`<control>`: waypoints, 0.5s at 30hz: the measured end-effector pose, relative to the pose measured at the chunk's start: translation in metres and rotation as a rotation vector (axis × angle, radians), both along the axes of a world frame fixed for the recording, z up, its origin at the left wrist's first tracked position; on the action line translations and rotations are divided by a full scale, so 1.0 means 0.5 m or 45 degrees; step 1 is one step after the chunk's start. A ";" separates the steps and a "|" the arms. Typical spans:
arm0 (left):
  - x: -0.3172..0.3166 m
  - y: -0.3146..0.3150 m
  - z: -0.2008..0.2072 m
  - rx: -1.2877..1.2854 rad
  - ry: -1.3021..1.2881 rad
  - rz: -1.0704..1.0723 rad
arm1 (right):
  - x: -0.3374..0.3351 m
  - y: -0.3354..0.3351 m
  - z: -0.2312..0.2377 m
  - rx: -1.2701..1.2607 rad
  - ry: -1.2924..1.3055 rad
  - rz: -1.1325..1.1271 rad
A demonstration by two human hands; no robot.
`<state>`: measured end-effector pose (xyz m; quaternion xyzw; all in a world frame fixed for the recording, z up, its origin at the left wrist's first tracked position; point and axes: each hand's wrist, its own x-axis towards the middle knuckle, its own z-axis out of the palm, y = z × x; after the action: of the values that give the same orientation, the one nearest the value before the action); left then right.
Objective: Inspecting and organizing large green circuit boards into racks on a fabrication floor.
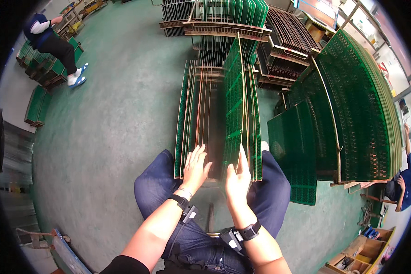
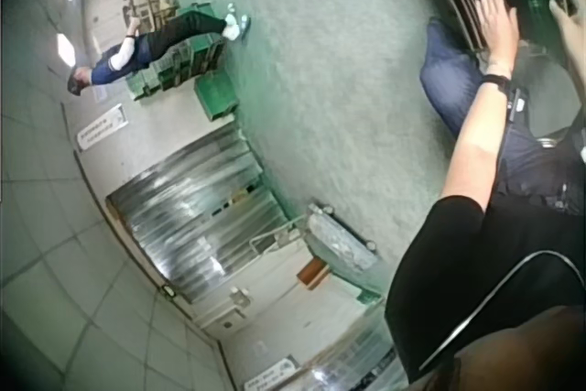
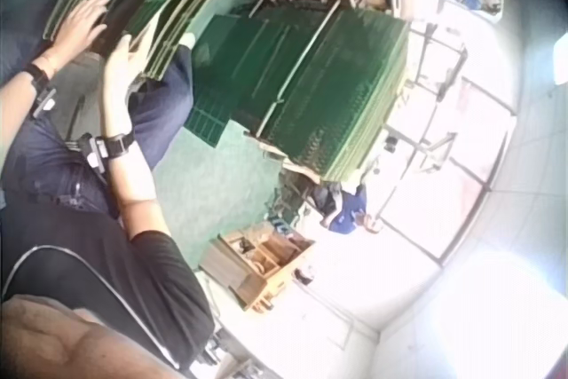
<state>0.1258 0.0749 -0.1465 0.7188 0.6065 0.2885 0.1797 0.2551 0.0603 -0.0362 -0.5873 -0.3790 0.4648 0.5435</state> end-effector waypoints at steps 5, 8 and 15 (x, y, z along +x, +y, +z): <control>0.013 -0.017 0.003 -0.069 0.228 0.050 | -0.032 0.067 -0.061 0.117 -0.046 0.089; 0.035 -0.010 0.001 -0.097 0.250 0.068 | -0.032 0.087 -0.112 0.067 -0.200 0.168; 0.018 -0.011 -0.026 -0.045 0.189 0.030 | 0.021 0.012 -0.243 -0.026 -0.238 0.316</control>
<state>0.1349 0.0691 -0.1594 0.7277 0.6316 0.2258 0.1434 0.2656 0.0662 -0.1577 -0.5819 -0.4930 0.4756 0.4383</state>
